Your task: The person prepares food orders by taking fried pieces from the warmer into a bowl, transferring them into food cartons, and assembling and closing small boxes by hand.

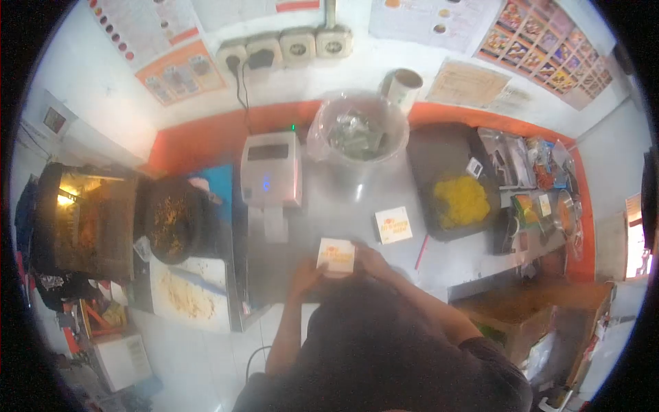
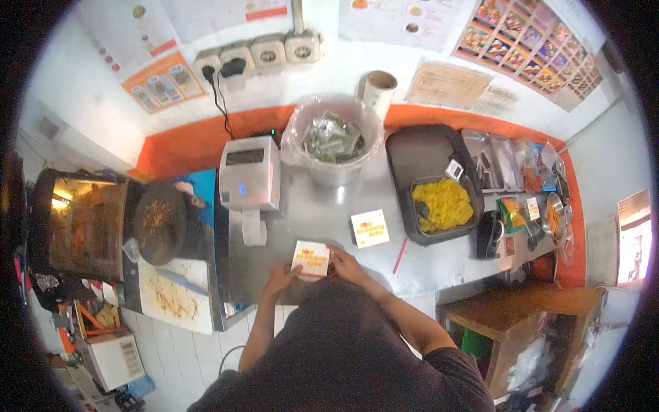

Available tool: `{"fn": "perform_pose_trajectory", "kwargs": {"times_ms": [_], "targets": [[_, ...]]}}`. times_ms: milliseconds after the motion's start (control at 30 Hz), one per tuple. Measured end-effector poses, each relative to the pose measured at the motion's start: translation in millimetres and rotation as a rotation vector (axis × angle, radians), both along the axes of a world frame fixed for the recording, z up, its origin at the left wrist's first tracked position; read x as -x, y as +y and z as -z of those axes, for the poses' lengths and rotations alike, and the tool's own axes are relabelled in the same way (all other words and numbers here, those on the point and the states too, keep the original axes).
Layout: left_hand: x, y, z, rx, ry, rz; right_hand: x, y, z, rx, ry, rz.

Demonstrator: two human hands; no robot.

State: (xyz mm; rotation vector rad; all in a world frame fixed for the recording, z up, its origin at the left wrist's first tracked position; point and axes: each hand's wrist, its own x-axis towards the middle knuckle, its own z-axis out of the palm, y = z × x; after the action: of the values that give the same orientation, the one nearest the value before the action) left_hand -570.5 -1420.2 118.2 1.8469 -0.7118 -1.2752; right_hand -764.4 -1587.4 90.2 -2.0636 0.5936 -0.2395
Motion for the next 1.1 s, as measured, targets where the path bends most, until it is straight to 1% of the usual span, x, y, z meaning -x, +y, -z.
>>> {"fn": "perform_pose_trajectory", "kwargs": {"times_ms": [67, 100, 167, 200, 267, 300, 367, 400, 433, 467, 500, 533, 567, 600, 633, 667, 733, 767, 800, 867, 900, 967, 1000, 1033, 1100], "targets": [[6, 5, 32, -0.086, -0.068, -0.138, -5, -3, 15, -0.28, -0.09, -0.004], [8, 2, 26, -0.071, -0.083, -0.134, -7, -2, 18, -0.535, -0.154, 0.048], [20, 1, 5, -0.156, -0.017, -0.283, -9, 5, 27, -0.756, -0.25, 0.113], [23, -3, -1, -0.148, -0.032, -0.272, -9, 9, 32, -0.864, -0.301, 0.148], [34, -2, -8, -0.088, 0.124, -0.415, -4, 22, 2, -1.104, -0.361, 0.362], [40, 1, 0, -0.088, 0.112, -0.403, 0, 26, -21, -1.106, -0.378, 0.367], [43, 18, 38, -0.14, 0.047, -0.319, 3, 30, -62, -1.181, -0.256, 0.671], [37, 17, 52, -0.157, 0.008, -0.267, 5, 26, -65, -1.185, -0.298, 0.68], [31, 11, 56, -0.177, -0.029, -0.211, 11, 23, -66, -0.957, -0.197, 0.565], [34, 7, 17, -0.258, -0.005, -0.186, 16, 23, -65, -0.728, -0.093, 0.461], [28, 10, 24, -0.212, -0.009, -0.148, 19, 23, -63, -0.333, -0.013, 0.398], [23, 14, 31, -0.165, -0.008, -0.108, 19, 27, -41, -0.333, -0.034, 0.433], [21, 12, 23, -0.161, -0.019, -0.075, 15, 32, 2, -0.274, -0.012, 0.41], [20, 11, 5, -0.243, 0.019, 0.003, 16, 31, 24, -0.213, 0.014, 0.383], [20, 5, -3, -0.32, 0.054, 0.077, 17, 31, 18, -0.19, 0.117, 0.348], [15, 6, 16, -0.309, 0.043, 0.101, 15, 29, 15, -0.182, 0.106, 0.373], [-3, 26, 85, -0.182, 0.558, 0.004, 11, 34, 28, -0.133, 0.218, 0.391], [-12, 29, 117, -0.179, 0.546, 0.029, 16, 27, -11, -0.323, 0.14, 0.317], [-17, 36, 146, -0.168, 0.382, 0.03, 21, 30, -23, -0.324, 0.127, 0.334], [-10, 26, 145, -0.149, 0.206, 0.042, 27, 28, -32, -0.917, -0.057, 0.464], [5, 18, 105, -0.06, 0.225, -0.03, 24, 30, -29, -0.922, -0.077, 0.471], [23, 16, 87, 0.139, 0.062, -0.004, 21, 35, -20, -1.472, -0.542, 0.48], [32, 15, 78, 0.233, -0.026, 0.005, 19, 35, -14, -1.47, -0.548, 0.476], [45, 10, 50, 0.254, -0.3, 0.118, 15, 33, -5, -1.459, -0.596, 0.496], [53, 0, 54, 0.283, -0.579, 0.226, 15, 25, -4, -1.437, -0.649, 0.508]]}}
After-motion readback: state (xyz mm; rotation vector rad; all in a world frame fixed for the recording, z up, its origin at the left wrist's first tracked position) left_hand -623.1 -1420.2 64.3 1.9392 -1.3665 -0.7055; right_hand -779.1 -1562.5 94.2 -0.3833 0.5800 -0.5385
